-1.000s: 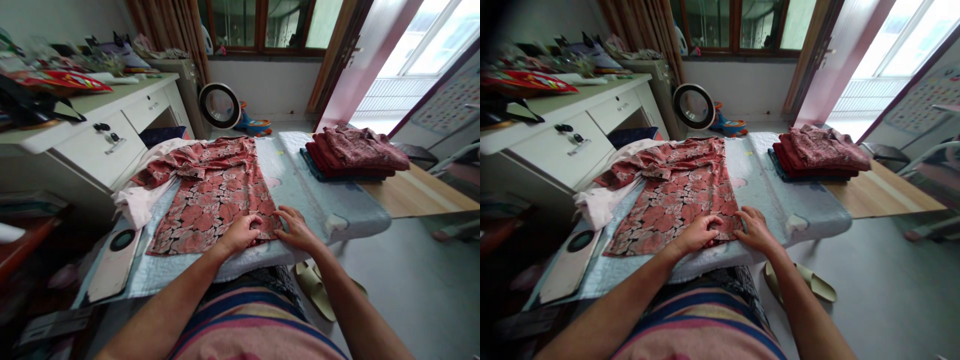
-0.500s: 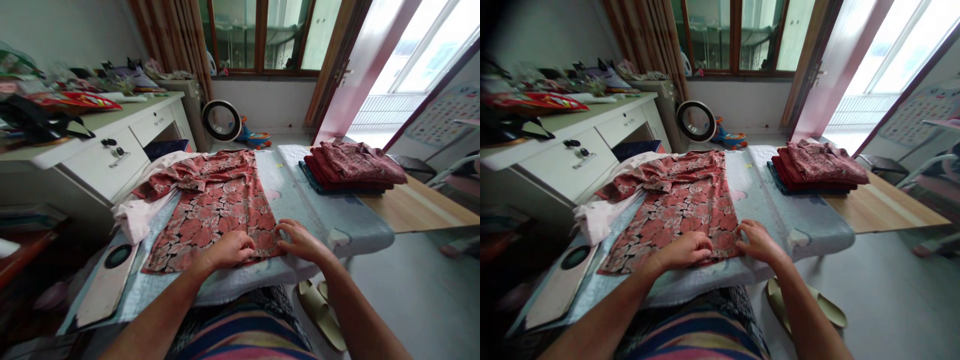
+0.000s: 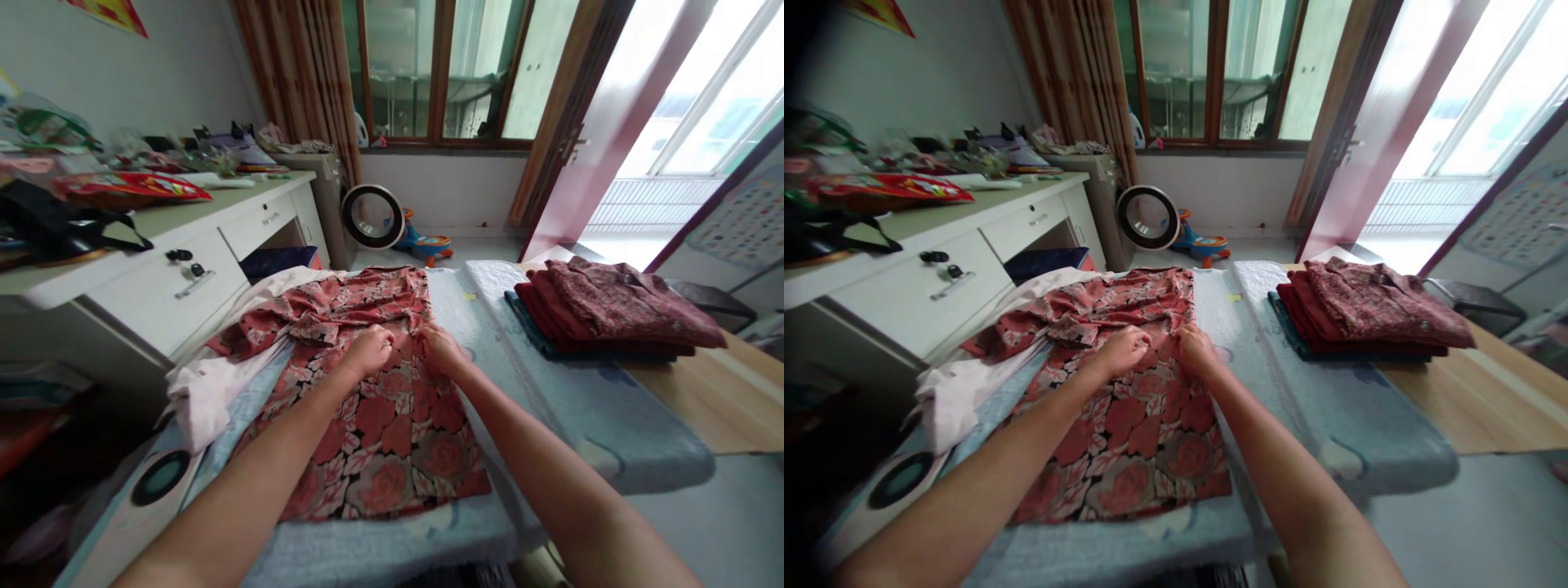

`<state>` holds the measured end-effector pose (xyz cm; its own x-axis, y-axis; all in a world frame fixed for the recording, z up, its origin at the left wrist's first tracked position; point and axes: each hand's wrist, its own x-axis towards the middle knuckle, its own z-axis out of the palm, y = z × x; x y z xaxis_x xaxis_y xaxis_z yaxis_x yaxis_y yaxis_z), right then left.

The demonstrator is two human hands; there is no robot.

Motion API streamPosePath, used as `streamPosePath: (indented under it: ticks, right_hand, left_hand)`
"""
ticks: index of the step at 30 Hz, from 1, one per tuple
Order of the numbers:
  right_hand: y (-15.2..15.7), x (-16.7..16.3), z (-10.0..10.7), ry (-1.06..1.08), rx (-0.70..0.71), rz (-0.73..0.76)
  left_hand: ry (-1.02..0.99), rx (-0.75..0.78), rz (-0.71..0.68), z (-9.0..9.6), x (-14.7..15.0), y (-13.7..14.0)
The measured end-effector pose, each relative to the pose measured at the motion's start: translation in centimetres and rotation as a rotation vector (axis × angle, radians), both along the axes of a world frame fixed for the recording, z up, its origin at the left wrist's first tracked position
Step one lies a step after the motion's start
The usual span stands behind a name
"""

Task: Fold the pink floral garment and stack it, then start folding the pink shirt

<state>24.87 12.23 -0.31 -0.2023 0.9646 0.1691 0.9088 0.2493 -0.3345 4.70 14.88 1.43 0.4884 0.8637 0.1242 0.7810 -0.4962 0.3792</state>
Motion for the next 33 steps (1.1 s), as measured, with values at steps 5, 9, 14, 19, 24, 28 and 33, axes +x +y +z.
streamPosePath:
  ticks: [5,9,14,19,24,28,33]
  right_hand:
    - [1.7,0.3,-2.4,0.017,0.050,-0.073]
    - [1.5,0.5,-3.3,0.018,0.074,-0.050]
    - [1.4,0.7,-2.9,-0.027,0.009,-0.035]
    - [1.6,0.8,-3.0,-0.053,-0.027,-0.032]
    - [1.7,0.9,-3.3,-0.029,-0.037,-0.027]
    - [1.8,1.0,-3.7,0.044,-0.006,-0.036]
    - [2.6,2.0,-4.7,0.401,0.219,-0.092]
  left_hand:
    - [0.059,0.041,0.143,-1.5,2.6,3.8]
    - [0.111,0.043,0.241,-2.3,4.0,5.8]
    - [0.144,0.063,0.235,-2.5,5.4,8.0]
    - [0.124,0.116,0.232,-2.4,5.7,9.3]
    - [0.254,0.200,0.192,-2.2,5.3,8.5]
    - [0.216,0.288,0.221,-1.7,6.3,7.5]
    - [0.072,0.207,-0.058,-3.0,7.8,7.1]
